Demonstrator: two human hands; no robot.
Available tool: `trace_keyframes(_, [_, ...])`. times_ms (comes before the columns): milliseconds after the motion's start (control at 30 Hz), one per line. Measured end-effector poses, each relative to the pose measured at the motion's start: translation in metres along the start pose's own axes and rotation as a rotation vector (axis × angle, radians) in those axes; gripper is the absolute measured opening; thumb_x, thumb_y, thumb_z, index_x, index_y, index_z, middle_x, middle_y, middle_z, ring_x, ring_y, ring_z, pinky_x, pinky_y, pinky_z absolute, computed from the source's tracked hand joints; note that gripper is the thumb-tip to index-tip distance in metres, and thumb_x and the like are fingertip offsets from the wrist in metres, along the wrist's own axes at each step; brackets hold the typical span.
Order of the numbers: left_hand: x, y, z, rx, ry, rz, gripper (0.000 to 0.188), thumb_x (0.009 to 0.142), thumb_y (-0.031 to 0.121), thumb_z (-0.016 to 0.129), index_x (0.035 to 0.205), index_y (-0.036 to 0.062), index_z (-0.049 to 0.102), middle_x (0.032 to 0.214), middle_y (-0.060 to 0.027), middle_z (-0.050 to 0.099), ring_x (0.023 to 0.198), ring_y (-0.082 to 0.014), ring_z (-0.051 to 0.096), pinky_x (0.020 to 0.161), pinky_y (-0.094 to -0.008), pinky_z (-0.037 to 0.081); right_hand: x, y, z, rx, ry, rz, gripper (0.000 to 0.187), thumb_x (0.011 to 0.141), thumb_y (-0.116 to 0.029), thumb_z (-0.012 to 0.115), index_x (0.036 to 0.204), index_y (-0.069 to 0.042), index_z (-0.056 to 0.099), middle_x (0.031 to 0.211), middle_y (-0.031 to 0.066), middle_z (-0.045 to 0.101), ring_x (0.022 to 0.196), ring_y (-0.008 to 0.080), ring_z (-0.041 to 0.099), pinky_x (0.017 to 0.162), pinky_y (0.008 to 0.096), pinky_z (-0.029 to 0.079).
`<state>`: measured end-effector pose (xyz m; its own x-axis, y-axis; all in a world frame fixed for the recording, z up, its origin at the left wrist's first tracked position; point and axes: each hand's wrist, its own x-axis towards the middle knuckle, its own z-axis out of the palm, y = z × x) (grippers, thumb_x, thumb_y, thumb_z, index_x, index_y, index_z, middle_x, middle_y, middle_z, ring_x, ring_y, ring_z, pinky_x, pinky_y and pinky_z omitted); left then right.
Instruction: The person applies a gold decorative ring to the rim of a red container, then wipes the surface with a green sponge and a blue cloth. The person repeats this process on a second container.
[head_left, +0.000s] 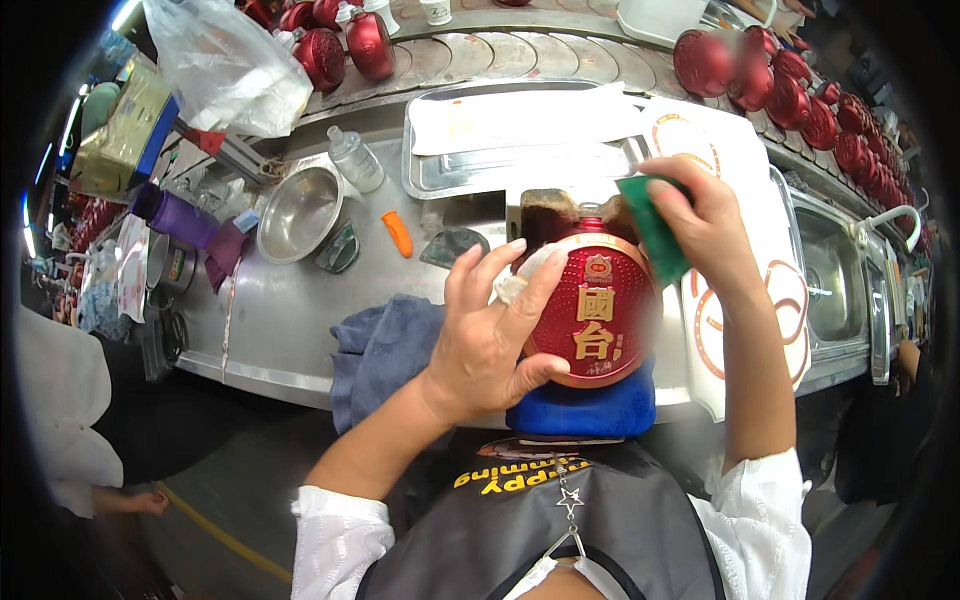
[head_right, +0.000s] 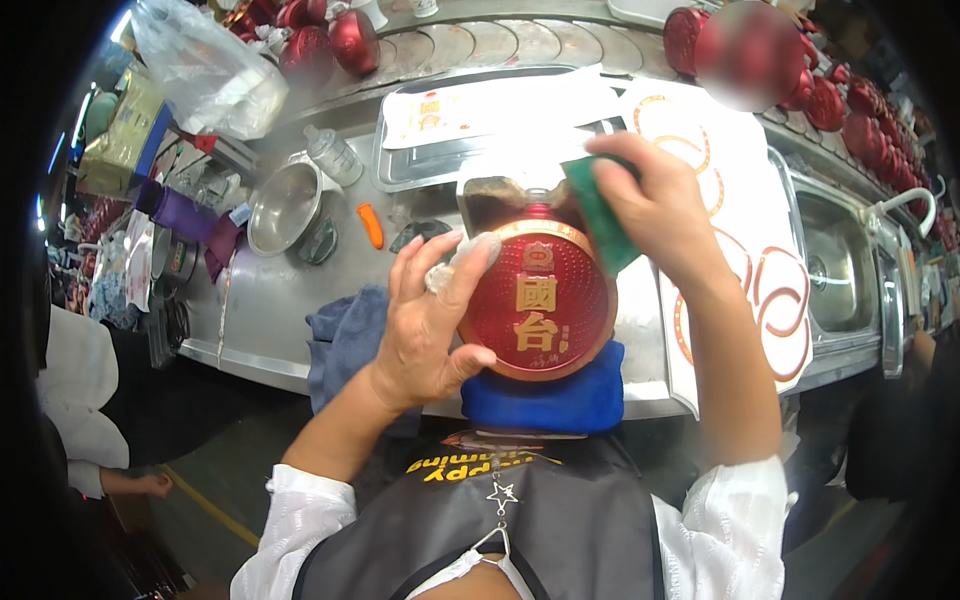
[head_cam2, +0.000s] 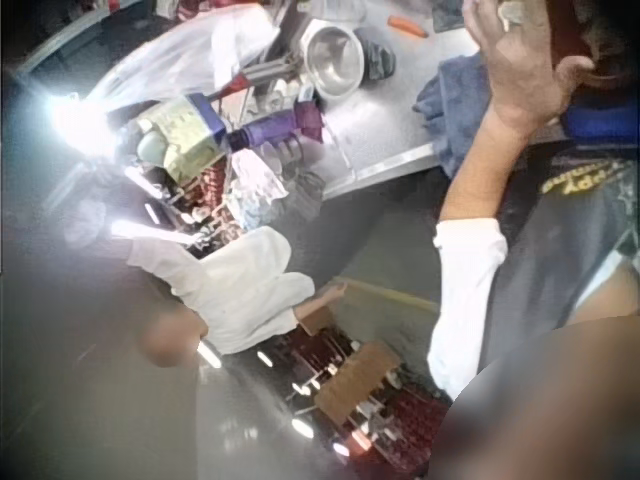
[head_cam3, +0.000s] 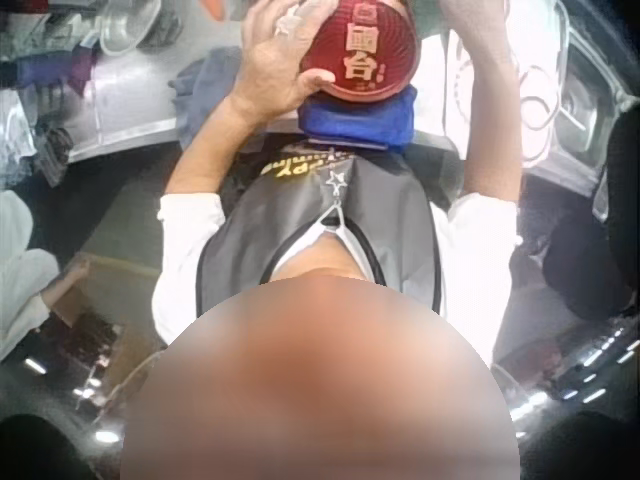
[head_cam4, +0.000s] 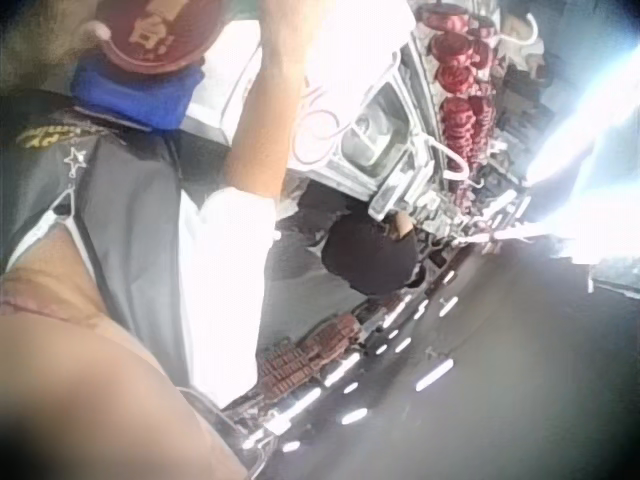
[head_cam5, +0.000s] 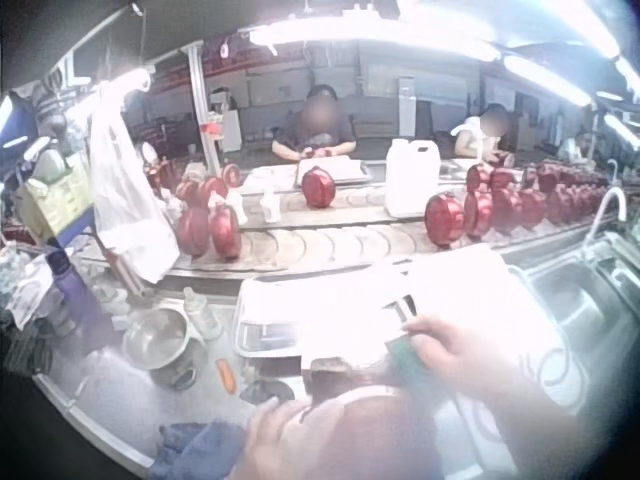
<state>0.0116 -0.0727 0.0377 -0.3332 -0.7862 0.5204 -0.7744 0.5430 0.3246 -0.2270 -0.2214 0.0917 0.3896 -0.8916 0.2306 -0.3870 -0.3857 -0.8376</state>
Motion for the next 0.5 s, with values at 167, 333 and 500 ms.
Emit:
trace_keyframes(167, [0.047, -0.02, -0.006, -0.157, -0.091, 0.135, 0.078, 0.102, 0.064, 0.045, 0.152, 0.0037, 0.049, 0.12, -0.016, 0.07, 0.129, -0.0386, 0.053, 0.116, -0.0619, 0.03, -0.061, 0.038, -0.014, 0.637, 0.242, 0.438, 0.024, 0.104, -0.017, 0.059, 0.124, -0.003, 0.061, 0.091, 0.004, 0.069, 0.077, 0.0074, 0.066, 0.066, 0.0208, 0.055])
trace_keyframes(333, [0.089, -0.019, -0.011, -0.05, -0.217, 0.259, 0.065, 0.102, 0.059, 0.052, 0.144, 0.0095, 0.058, 0.11, -0.0107, 0.074, 0.127, -0.0337, 0.056, 0.117, -0.0633, 0.029, -0.102, 0.062, -0.011, 0.793, 0.236, 0.396, 0.024, 0.1, -0.011, 0.064, 0.122, -0.001, 0.062, 0.102, 0.0051, 0.07, 0.084, 0.0081, 0.066, 0.075, 0.0217, 0.055])
trace_keyframes(500, [0.109, 0.0, -0.001, 0.097, -0.258, 0.44, 0.056, 0.098, 0.053, 0.06, 0.139, 0.0155, 0.064, 0.103, -0.0064, 0.075, 0.131, -0.0279, 0.056, 0.121, -0.0579, 0.028, -0.097, 0.049, -0.01, 0.768, 0.307, 0.347, 0.026, 0.099, -0.012, 0.067, 0.122, 0.0, 0.063, 0.103, 0.0055, 0.07, 0.088, 0.0087, 0.067, 0.076, 0.0225, 0.055])
